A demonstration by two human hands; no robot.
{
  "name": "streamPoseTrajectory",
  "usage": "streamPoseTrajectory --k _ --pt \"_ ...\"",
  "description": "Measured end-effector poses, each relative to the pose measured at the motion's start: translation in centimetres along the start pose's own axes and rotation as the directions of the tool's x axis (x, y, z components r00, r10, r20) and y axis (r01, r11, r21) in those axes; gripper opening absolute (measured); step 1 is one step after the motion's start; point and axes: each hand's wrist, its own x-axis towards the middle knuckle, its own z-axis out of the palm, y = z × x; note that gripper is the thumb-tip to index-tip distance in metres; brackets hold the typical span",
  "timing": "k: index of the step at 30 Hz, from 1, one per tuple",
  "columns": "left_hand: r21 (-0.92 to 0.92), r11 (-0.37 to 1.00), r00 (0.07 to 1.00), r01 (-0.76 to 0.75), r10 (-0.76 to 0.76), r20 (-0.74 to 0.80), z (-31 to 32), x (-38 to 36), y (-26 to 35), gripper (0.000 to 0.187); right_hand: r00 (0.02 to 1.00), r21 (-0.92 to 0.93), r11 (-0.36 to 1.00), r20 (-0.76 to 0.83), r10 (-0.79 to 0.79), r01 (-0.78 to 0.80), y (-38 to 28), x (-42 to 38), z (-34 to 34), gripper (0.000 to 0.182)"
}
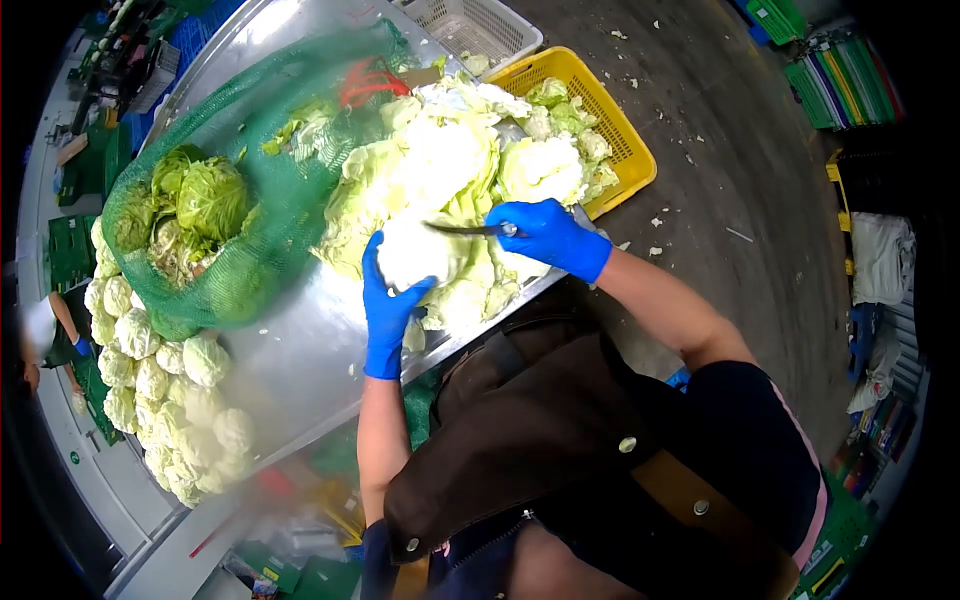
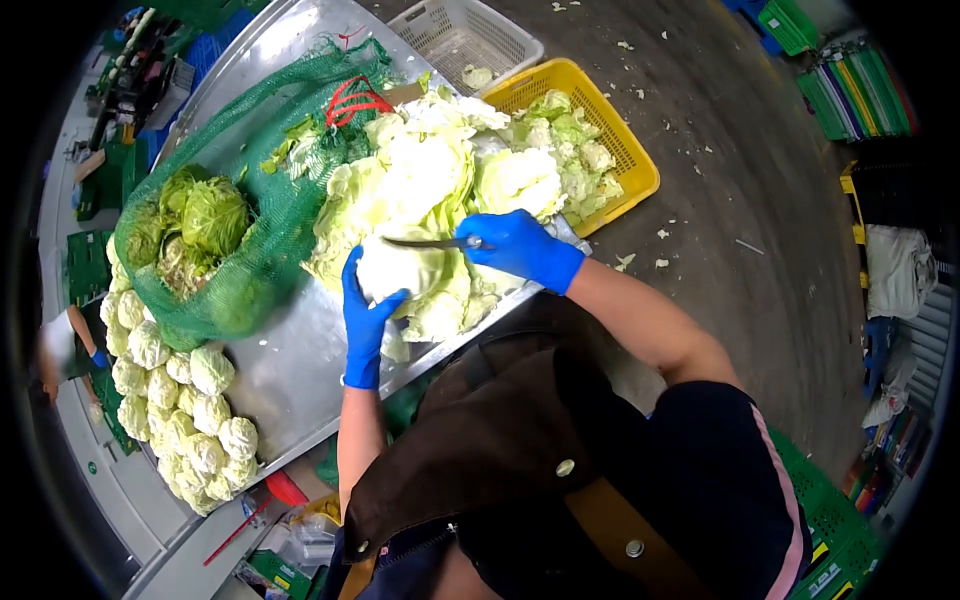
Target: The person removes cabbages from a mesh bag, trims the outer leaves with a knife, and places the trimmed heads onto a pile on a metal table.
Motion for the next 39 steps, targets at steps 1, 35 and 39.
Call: streamPoseTrajectory --k 1,35,39 --pt "-0.082 0.997 1.0 0.006 -0.006 -0.004 -0.8 0.3 -1.2 0.085 0.983 0.083 0.98 0.004 0.183 -0.183 0.6 -0.5 0.0 0.016" --pt "-0.387 0.918 0.976 -0.09 0.005 -0.216 -5.3 -2.6 -1.6 0.077 0.957 0.281 0.92 0.178 0.228 -0.272 -7.5 6.7 3.6 0.053" --pt "-0.422 0.904 0.988 -0.072 0.006 -0.157 -6.6 -3.2 -1.2 0.077 0.959 0.07 0.997 0.283 0.015 -0.036 -10.3 7.5 3.5 0.071"
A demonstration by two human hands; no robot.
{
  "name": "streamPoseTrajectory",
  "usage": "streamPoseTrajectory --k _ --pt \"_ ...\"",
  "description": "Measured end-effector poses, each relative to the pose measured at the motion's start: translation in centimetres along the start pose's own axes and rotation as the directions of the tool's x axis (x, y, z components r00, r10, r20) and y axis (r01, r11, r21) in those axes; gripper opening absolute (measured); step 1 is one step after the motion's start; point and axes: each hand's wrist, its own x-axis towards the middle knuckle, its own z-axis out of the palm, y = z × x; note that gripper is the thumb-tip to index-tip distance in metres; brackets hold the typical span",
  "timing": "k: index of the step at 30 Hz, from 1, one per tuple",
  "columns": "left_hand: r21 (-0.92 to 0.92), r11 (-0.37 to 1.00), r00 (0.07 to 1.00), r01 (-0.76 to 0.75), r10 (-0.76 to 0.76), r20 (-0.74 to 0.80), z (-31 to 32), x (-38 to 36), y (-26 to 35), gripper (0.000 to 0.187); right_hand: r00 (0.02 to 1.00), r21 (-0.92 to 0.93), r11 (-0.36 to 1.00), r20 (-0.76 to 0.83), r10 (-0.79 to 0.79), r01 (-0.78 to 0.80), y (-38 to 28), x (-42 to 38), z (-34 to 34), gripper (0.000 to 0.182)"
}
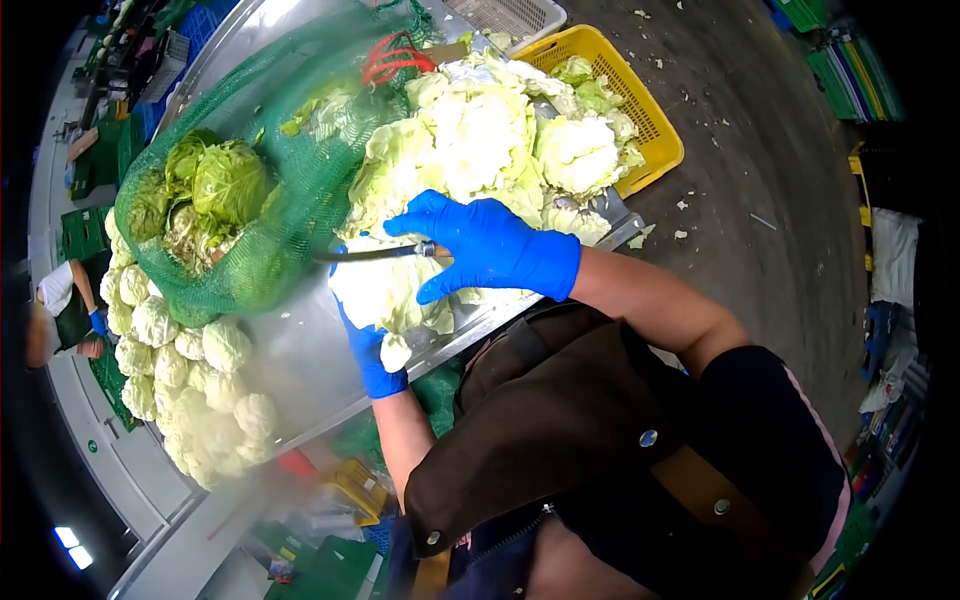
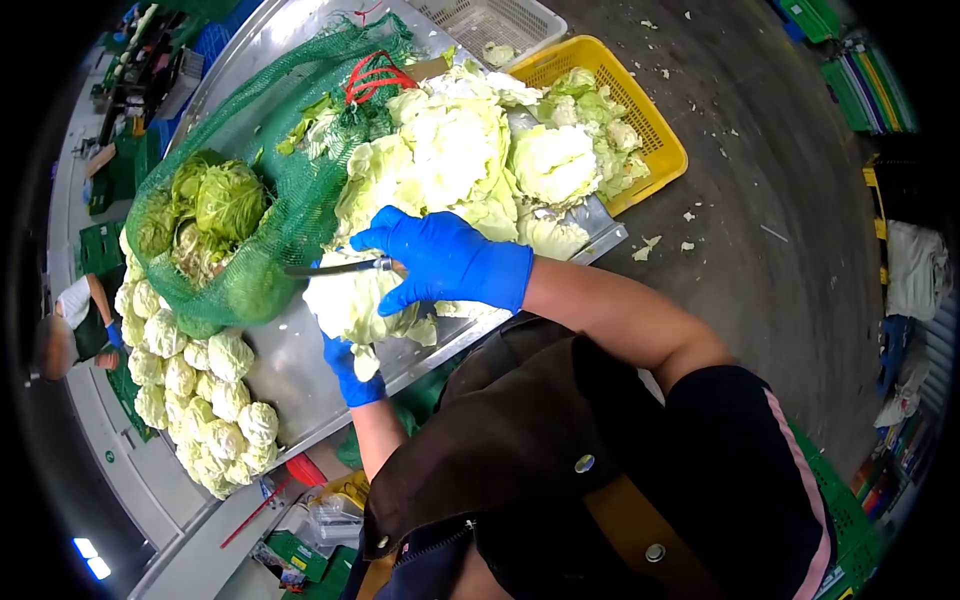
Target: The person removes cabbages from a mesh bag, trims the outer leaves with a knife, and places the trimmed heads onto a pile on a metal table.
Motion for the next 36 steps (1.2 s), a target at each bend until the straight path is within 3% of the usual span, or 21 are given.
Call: streamPoseTrajectory --k 3,6,8,10,12,13,14,16,17,20,22,23,24,26,28,29,30,31,32,33,36 --pt "-0.128 0.991 0.999 0.046 -0.048 -0.012 -1.5 -0.8 -1.0 0.081 0.993 0.096 0.993 -0.104 -0.062 0.072 1.0 0.1 0.8 0.055" --pt "-0.213 0.969 0.98 0.125 -0.153 -0.124 0.1 -1.2 -1.0 0.086 0.998 0.133 0.991 0.062 -0.001 -0.007 1.8 -0.9 0.3 0.042" --pt "-0.353 0.919 0.932 0.177 -0.272 -0.239 -0.1 -1.1 -1.6 0.086 0.987 -0.066 0.985 -0.035 0.159 -0.161 4.3 -0.8 -1.7 0.045" --pt "-0.1 0.994 0.985 0.051 -0.066 -0.158 0.8 -0.6 -1.0 0.092 0.941 -0.243 0.912 -0.161 0.299 -0.331 6.2 -0.7 -3.6 0.047" --pt "0.205 0.967 0.988 -0.154 0.151 0.03 1.9 0.6 0.0 0.097 0.958 0.013 0.984 -0.228 0.176 -0.178 4.8 -0.2 -2.4 0.064" --pt "0.313 0.93 0.981 -0.194 0.184 0.064 1.8 0.9 -0.2 0.105 0.969 0.096 0.984 -0.185 0.164 -0.149 3.0 -0.2 -1.2 0.066" --pt "0.271 0.942 0.979 -0.2 0.181 0.093 2.9 1.0 0.1 0.104 0.978 0.177 0.977 -0.147 0.147 -0.12 1.6 -0.1 -0.4 0.068" --pt "0.34 0.91 0.971 -0.238 0.223 0.084 4.2 0.9 0.5 0.103 0.983 0.093 0.979 -0.019 0.183 -0.181 0.6 0.2 -0.1 0.07" --pt "0.322 0.921 0.976 -0.219 0.208 0.069 4.7 0.9 0.6 0.102 0.987 0.272 0.959 -0.115 0.11 -0.075 2.2 0.5 0.9 0.06" --pt "0.256 0.956 0.988 -0.142 0.154 -0.03 5.0 0.7 0.8 0.097 0.988 0.348 0.926 0.092 0.123 -0.147 2.0 -1.0 -0.6 0.043" --pt "0.178 0.982 0.986 -0.068 0.093 -0.135 4.2 1.2 0.4 0.093 0.982 0.146 0.971 0.003 0.19 -0.188 3.9 -1.4 -1.5 0.04" --pt "0.058 0.995 0.986 -0.077 0.084 -0.142 2.9 1.4 -0.7 0.087 0.967 0.014 0.968 -0.047 0.252 -0.252 5.5 -1.1 -2.4 0.043" --pt "-0.15 0.987 0.986 0.052 -0.075 -0.147 2.6 1.0 -0.1 0.084 0.948 -0.115 0.943 -0.106 0.301 -0.313 6.1 -0.8 -3.3 0.046" --pt "-0.458 0.879 0.972 0.129 -0.204 -0.119 3.2 0.7 0.7 0.079 0.978 0.146 0.972 -0.071 0.194 -0.183 5.8 -0.5 -3.3 0.047" --pt "-0.456 0.883 0.964 0.107 -0.204 -0.171 5.6 0.8 2.0 0.073 0.992 0.497 0.86 0.014 0.125 -0.115 3.1 0.7 -2.1 0.048" --pt "-0.458 0.884 0.959 0.091 -0.202 -0.198 6.3 1.2 2.2 0.071 0.996 0.542 0.84 -0.051 0.078 -0.038 3.4 1.2 -0.8 0.039" --pt "-0.085 0.996 0.976 0.015 -0.033 -0.214 6.2 1.4 1.8 0.066 0.992 0.558 0.823 0.007 0.126 -0.108 3.8 1.4 -1.0 0.036" --pt "0.3 0.951 0.977 -0.075 0.13 -0.169 5.8 1.5 1.3 0.061 0.983 0.571 0.801 0.069 0.169 -0.177 4.5 1.9 -1.3 0.033" --pt "0.636 0.754 0.962 -0.164 0.264 -0.064 5.5 1.8 1.0 0.056 0.97 0.579 0.778 0.13 0.207 -0.244 4.9 2.1 -1.5 0.031" --pt "0.649 0.732 0.952 -0.207 0.305 -0.041 6.7 2.0 2.0 0.042 0.952 0.674 0.676 0.16 0.261 -0.298 5.2 1.8 -1.2 0.024" --pt "0.572 0.791 0.948 -0.215 0.309 -0.071 8.6 1.1 2.6 0.033 0.955 0.613 0.734 0.139 0.262 -0.291 5.2 0.6 -2.0 0.017"
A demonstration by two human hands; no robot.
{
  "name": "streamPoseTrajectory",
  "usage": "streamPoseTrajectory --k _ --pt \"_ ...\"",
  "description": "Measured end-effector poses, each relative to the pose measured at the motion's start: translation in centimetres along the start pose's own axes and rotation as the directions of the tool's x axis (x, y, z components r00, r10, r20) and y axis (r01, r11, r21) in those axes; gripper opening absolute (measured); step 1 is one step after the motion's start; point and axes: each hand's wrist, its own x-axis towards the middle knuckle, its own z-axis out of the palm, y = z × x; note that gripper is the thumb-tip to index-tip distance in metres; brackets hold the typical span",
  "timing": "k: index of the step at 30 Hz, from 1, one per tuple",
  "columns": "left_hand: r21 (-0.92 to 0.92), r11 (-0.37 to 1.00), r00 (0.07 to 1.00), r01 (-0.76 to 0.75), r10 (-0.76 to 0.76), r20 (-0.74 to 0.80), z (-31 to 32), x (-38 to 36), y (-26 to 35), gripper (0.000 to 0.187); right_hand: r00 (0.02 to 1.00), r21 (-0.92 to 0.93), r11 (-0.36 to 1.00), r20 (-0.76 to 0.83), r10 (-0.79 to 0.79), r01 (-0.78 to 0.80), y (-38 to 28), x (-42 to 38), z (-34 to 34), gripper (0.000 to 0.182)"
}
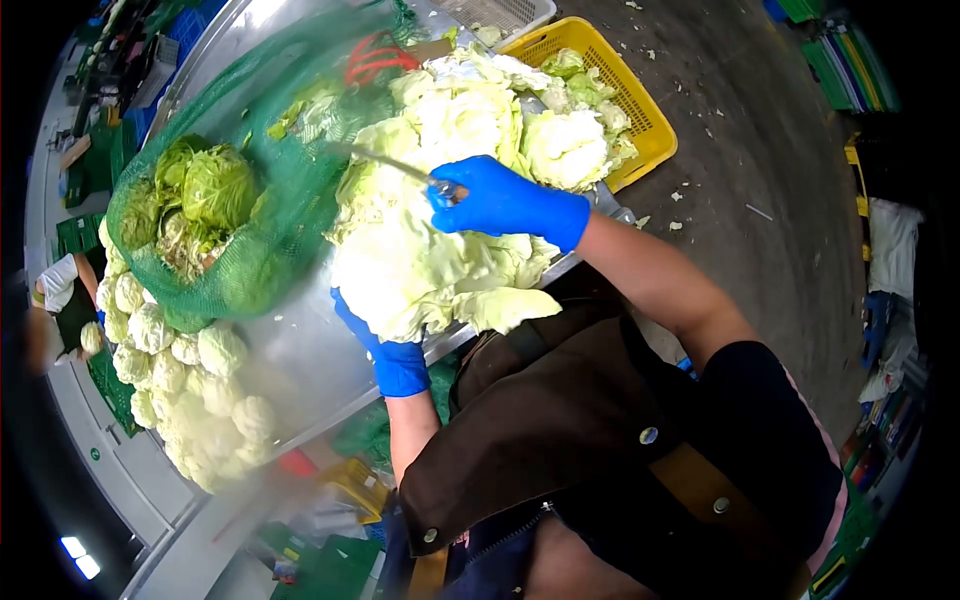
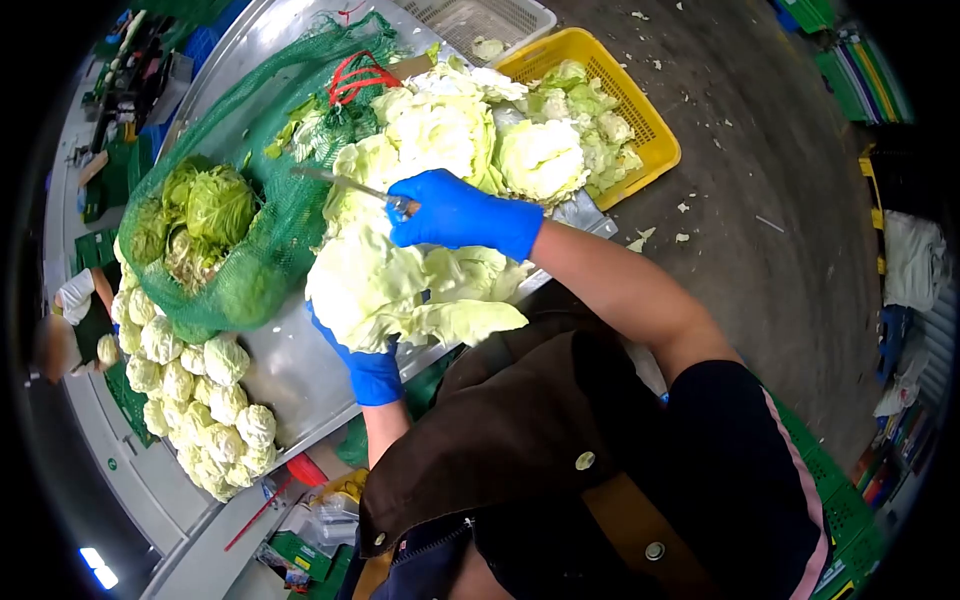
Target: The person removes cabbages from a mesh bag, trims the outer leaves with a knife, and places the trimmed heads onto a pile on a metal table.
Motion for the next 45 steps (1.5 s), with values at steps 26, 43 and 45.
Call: streamPoseTrajectory --k 26,43,45 --pt "0.724 0.686 0.989 -0.067 -0.048 0.137 -2.2 -2.8 -6.6 0.071 0.958 -0.167 0.945 -0.011 -0.286 0.28 -1.3 -1.4 6.6 0.016" --pt "-0.706 -0.249 0.566 0.664 -0.45 0.691 -2.4 -4.8 -0.7 0.087 0.999 0.22 0.975 0.005 0.044 -0.044 1.4 -1.5 2.2 0.058" --pt "-0.615 -0.099 0.479 0.782 -0.535 0.696 -5.1 -6.7 -4.3 0.082 0.96 0.535 0.804 0.049 0.276 -0.259 2.6 -1.6 1.1 0.045"
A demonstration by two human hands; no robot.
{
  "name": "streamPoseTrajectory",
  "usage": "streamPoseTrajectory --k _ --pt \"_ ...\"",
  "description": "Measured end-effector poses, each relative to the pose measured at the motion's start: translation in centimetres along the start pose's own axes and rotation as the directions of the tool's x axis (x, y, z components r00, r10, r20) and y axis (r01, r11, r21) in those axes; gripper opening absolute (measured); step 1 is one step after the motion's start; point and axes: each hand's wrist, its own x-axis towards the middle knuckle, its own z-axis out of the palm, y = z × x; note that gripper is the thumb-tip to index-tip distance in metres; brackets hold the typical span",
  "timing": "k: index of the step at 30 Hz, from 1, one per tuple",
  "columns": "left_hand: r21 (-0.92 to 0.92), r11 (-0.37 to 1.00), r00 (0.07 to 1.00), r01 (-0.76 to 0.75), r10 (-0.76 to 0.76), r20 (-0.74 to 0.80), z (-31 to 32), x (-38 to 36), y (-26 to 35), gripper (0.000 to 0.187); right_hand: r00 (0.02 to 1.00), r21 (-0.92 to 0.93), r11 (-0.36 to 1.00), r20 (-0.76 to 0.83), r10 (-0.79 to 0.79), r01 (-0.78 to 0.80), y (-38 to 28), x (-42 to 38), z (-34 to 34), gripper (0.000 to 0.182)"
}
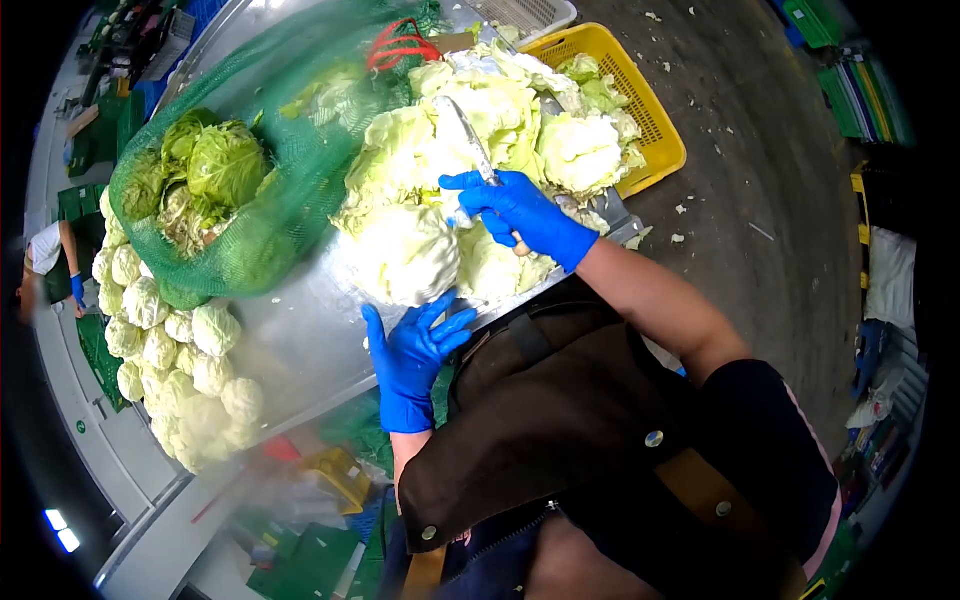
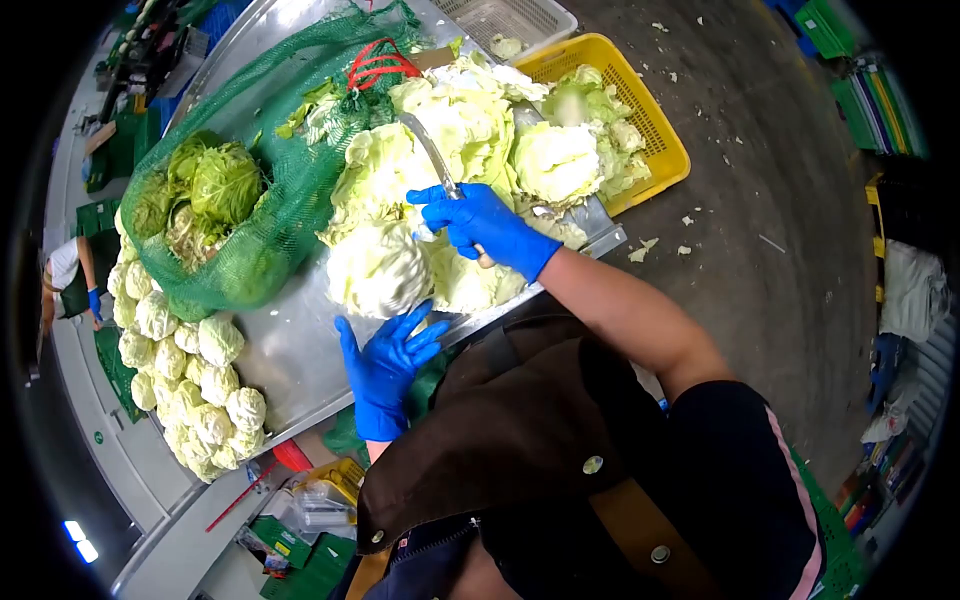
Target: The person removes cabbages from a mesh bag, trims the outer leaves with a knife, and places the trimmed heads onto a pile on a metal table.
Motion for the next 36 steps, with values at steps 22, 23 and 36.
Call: streamPoseTrajectory --k 22,23,36 --pt "0.941 0.044 0.53 -0.336 0.834 0.151 3.0 6.1 -0.9 0.117 0.948 -0.604 0.797 -0.242 -0.206 0.019 2.4 0.9 3.4 0.048" --pt "0.973 -0.039 0.561 -0.225 0.812 0.162 2.7 6.6 -0.7 0.117 0.956 -0.559 0.824 -0.283 -0.081 -0.096 2.2 0.2 3.2 0.048" --pt "0.973 -0.229 0.669 -0.015 0.721 0.18 6.1 10.0 2.4 0.107 0.881 -0.969 -0.208 0.21 -0.425 0.13 1.4 0.6 1.0 0.062"
